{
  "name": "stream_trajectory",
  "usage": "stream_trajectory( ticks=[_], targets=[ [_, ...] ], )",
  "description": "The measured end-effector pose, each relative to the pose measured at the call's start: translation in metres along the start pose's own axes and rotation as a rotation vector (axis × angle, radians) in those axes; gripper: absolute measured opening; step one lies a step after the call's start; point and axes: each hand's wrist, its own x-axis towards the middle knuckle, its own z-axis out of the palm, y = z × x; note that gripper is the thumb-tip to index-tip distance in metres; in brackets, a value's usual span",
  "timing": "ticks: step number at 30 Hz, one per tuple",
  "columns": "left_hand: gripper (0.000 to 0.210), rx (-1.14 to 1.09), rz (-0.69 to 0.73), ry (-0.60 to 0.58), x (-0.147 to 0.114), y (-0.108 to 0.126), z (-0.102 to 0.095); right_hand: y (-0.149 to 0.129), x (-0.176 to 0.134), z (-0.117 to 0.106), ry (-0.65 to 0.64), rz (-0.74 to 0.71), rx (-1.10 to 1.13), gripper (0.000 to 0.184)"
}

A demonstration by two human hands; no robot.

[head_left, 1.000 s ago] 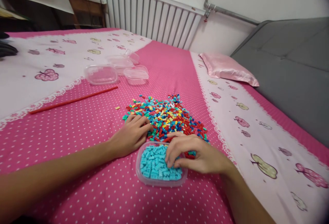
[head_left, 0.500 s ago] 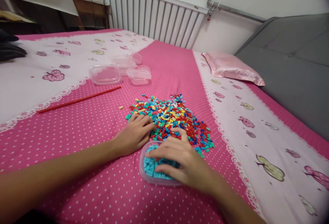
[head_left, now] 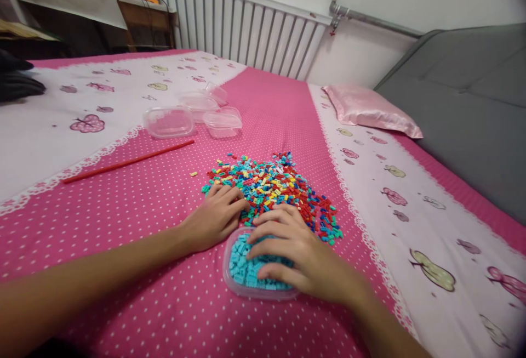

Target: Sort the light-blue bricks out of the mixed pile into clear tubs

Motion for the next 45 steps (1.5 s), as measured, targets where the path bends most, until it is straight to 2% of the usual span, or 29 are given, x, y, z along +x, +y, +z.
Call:
stream_trajectory(
  ticks=[2, 5, 7, 11, 14, 20, 22, 30, 37, 41, 45],
  targets=[
    [0.017, 0.002, 0.001, 0.004, 0.000, 0.000, 0.000, 0.016, -0.003, -0.005, 0.107, 0.051, 0.010, 0.020],
    [0.017, 0.004, 0.005, 0.013, 0.000, -0.001, 0.000, 0.054, -0.011, -0.010, 0.342, 0.245, -0.111, 0.025],
    [0.017, 0.004, 0.007, 0.022, 0.000, -0.001, 0.000, 0.079, -0.017, -0.012, 0.387, 0.358, -0.231, 0.025],
    [0.017, 0.008, 0.008, 0.043, 0.000, -0.001, 0.001, 0.106, -0.025, -0.012, 0.375, 0.413, -0.299, 0.029],
    [0.016, 0.014, 0.007, 0.044, 0.000, -0.001, 0.001, 0.104, -0.025, -0.009, 0.338, 0.411, -0.319, 0.033],
    [0.015, 0.027, -0.002, 0.039, 0.000, 0.000, 0.001, 0.096, -0.023, 0.003, 0.162, 0.398, -0.411, 0.046],
    [0.015, 0.035, -0.013, 0.046, -0.001, 0.000, 0.001, 0.096, -0.023, 0.005, 0.139, 0.413, -0.423, 0.046],
    [0.014, 0.079, -0.056, 0.074, -0.004, -0.001, 0.002, 0.096, -0.022, 0.000, 0.238, 0.450, -0.342, 0.030],
    [0.019, 0.098, -0.086, 0.102, -0.003, 0.000, 0.003, 0.102, -0.021, -0.001, 0.360, 0.459, -0.324, 0.043],
    [0.021, 0.093, -0.089, 0.108, -0.003, 0.000, 0.003, 0.103, -0.020, 0.001, 0.345, 0.416, -0.319, 0.045],
    [0.021, 0.087, -0.094, 0.109, -0.002, 0.000, 0.003, 0.101, -0.019, 0.002, 0.315, 0.386, -0.314, 0.031]
  ],
)
